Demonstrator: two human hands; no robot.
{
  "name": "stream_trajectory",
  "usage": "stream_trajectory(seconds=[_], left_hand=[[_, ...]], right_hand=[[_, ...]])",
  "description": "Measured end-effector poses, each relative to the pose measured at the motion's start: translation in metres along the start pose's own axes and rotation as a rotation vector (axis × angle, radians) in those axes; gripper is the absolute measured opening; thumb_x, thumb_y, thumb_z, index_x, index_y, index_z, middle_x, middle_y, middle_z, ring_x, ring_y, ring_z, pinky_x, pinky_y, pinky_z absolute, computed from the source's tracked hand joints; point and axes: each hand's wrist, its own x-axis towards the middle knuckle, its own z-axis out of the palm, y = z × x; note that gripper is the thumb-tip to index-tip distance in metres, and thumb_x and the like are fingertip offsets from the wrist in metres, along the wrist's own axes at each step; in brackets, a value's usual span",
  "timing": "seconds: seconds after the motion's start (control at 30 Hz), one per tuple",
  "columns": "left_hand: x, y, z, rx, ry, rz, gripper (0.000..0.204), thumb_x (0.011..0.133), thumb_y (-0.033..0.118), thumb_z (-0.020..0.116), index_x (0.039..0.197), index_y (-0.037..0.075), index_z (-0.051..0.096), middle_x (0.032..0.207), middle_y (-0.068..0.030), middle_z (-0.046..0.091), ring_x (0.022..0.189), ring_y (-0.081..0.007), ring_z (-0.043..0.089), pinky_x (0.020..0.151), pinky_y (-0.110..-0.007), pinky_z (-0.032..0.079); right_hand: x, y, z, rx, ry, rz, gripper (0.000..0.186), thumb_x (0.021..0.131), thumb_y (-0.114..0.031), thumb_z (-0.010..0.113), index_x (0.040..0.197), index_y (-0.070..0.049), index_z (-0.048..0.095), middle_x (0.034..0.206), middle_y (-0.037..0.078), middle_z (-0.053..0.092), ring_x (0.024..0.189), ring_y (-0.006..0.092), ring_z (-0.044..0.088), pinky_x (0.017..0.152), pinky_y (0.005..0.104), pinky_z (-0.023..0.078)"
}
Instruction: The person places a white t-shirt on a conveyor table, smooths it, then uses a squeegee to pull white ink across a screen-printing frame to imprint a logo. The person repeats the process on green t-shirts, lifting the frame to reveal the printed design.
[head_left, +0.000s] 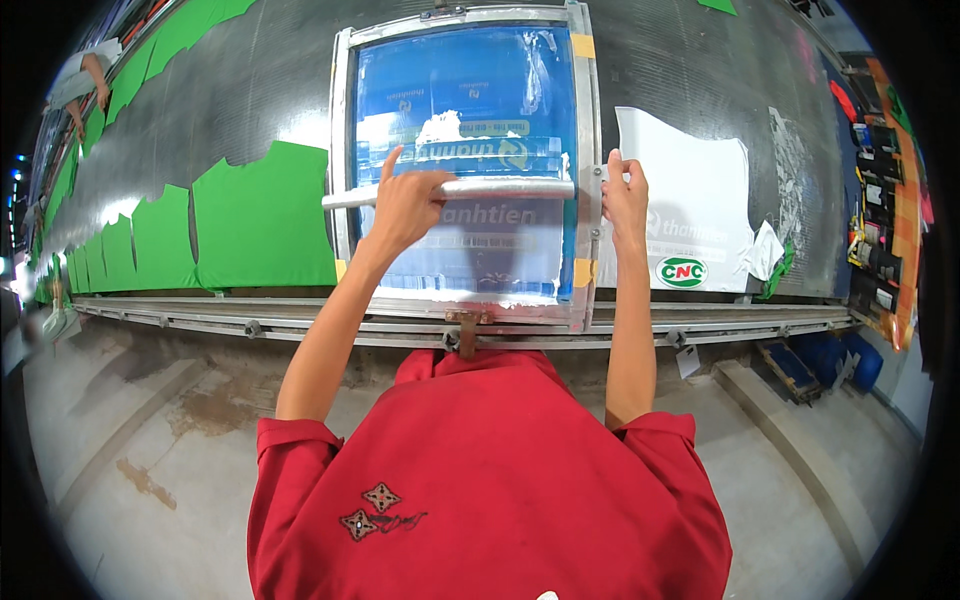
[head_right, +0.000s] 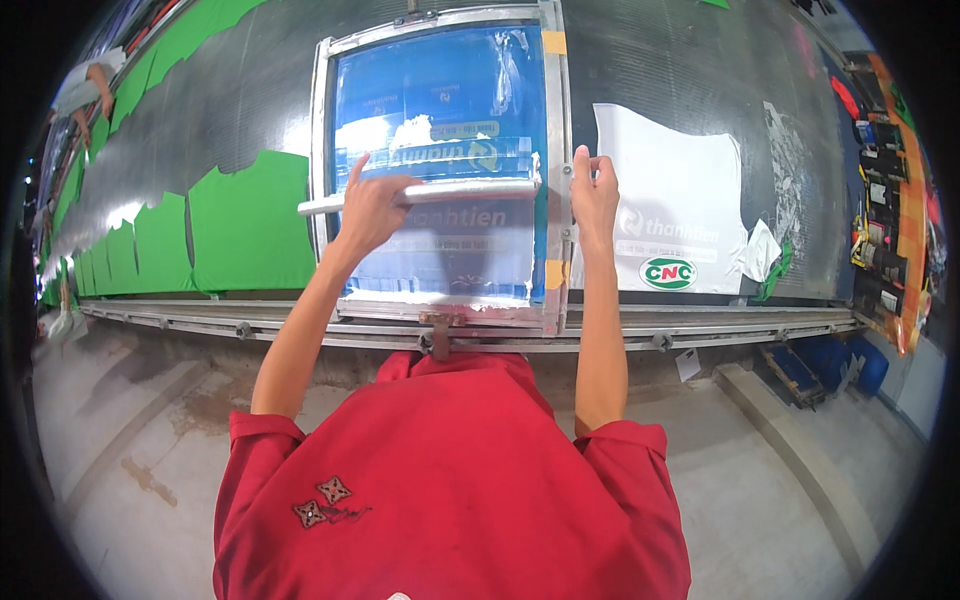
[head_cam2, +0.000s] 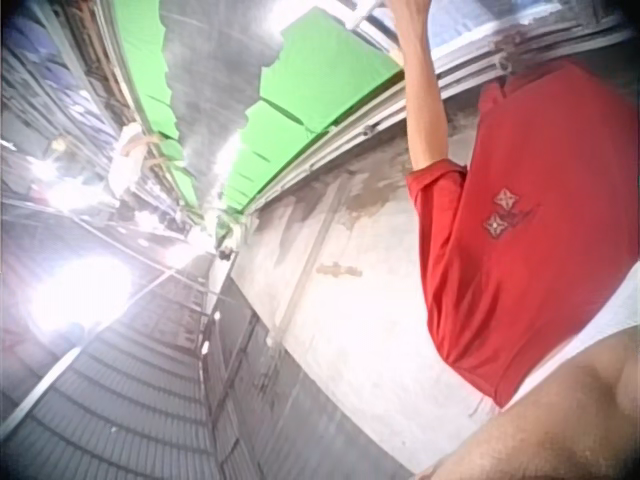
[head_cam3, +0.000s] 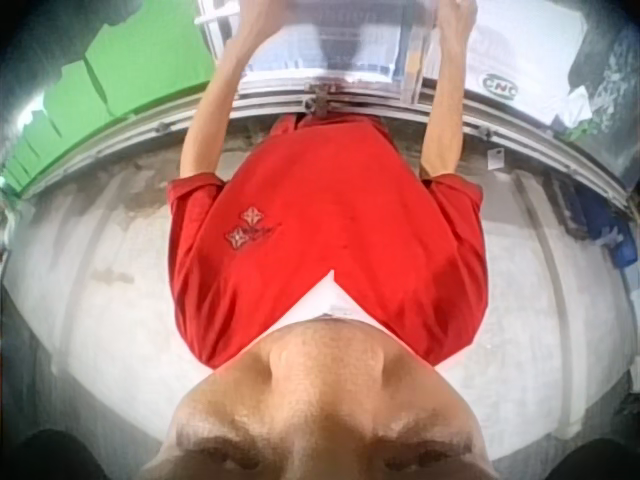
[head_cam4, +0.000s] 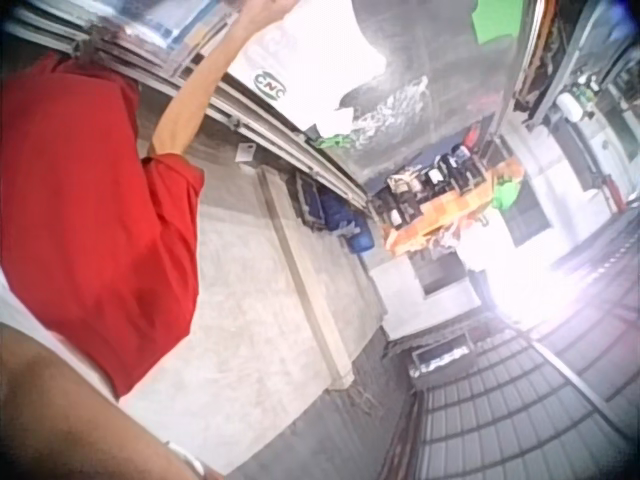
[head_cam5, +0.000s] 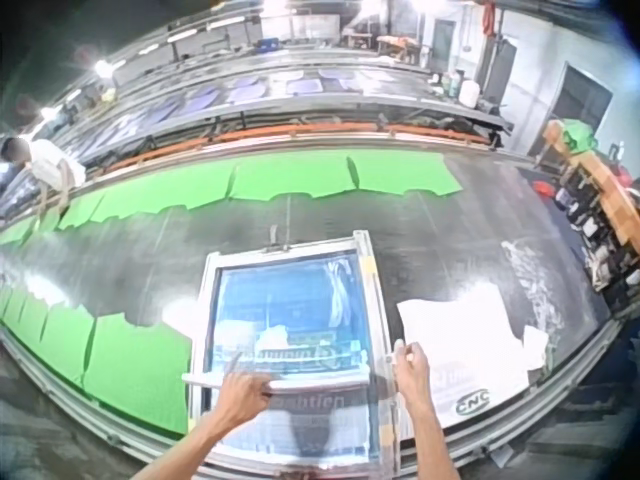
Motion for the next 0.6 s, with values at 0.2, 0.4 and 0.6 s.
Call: stream_trajectory(seconds=[0.2, 0.4, 0.6], left_hand=[[-0.129, 0.036, 0.014, -0.087, 0.134, 0.002, 0.053, 0.066, -0.012, 0.065, 0.109, 0.016, 0.078, 0.109, -0.0019, 0.078, 0.103, -0.0181, 0.073, 0.123, -0.051, 0.027], [-0.200, 0.051, 0.015, -0.089, 0.192, 0.011, 0.055, 0.069, -0.008, 0.065, 0.119, 0.014, 0.073, 0.123, -0.0028, 0.075, 0.119, -0.0197, 0.069, 0.124, -0.055, 0.023], [-0.217, -0.035, -0.029, -0.056, 0.123, -0.023, 0.044, 0.072, -0.009, 0.064, 0.111, 0.012, 0.070, 0.115, -0.0051, 0.075, 0.118, -0.0217, 0.069, 0.124, -0.057, 0.022]], right_hand=[[-0.036, -0.043, 0.000, -0.008, 0.073, -0.090, 0.047, 0.104, -0.049, 0.057, 0.090, -0.004, 0.055, 0.068, 0.005, 0.055, 0.063, 0.0132, 0.050, 0.062, 0.0303, 0.040], [-0.057, -0.062, 0.010, 0.090, 0.105, -0.253, 0.032, 0.105, -0.031, 0.059, 0.088, -0.005, 0.053, 0.065, -0.002, 0.049, 0.056, 0.0054, 0.042, 0.051, 0.0261, 0.030], [-0.065, -0.019, 0.110, 0.167, 0.059, -0.289, 0.023, 0.104, -0.023, 0.061, 0.090, -0.006, 0.053, 0.067, -0.003, 0.049, 0.057, 0.0051, 0.042, 0.051, 0.0259, 0.031]])
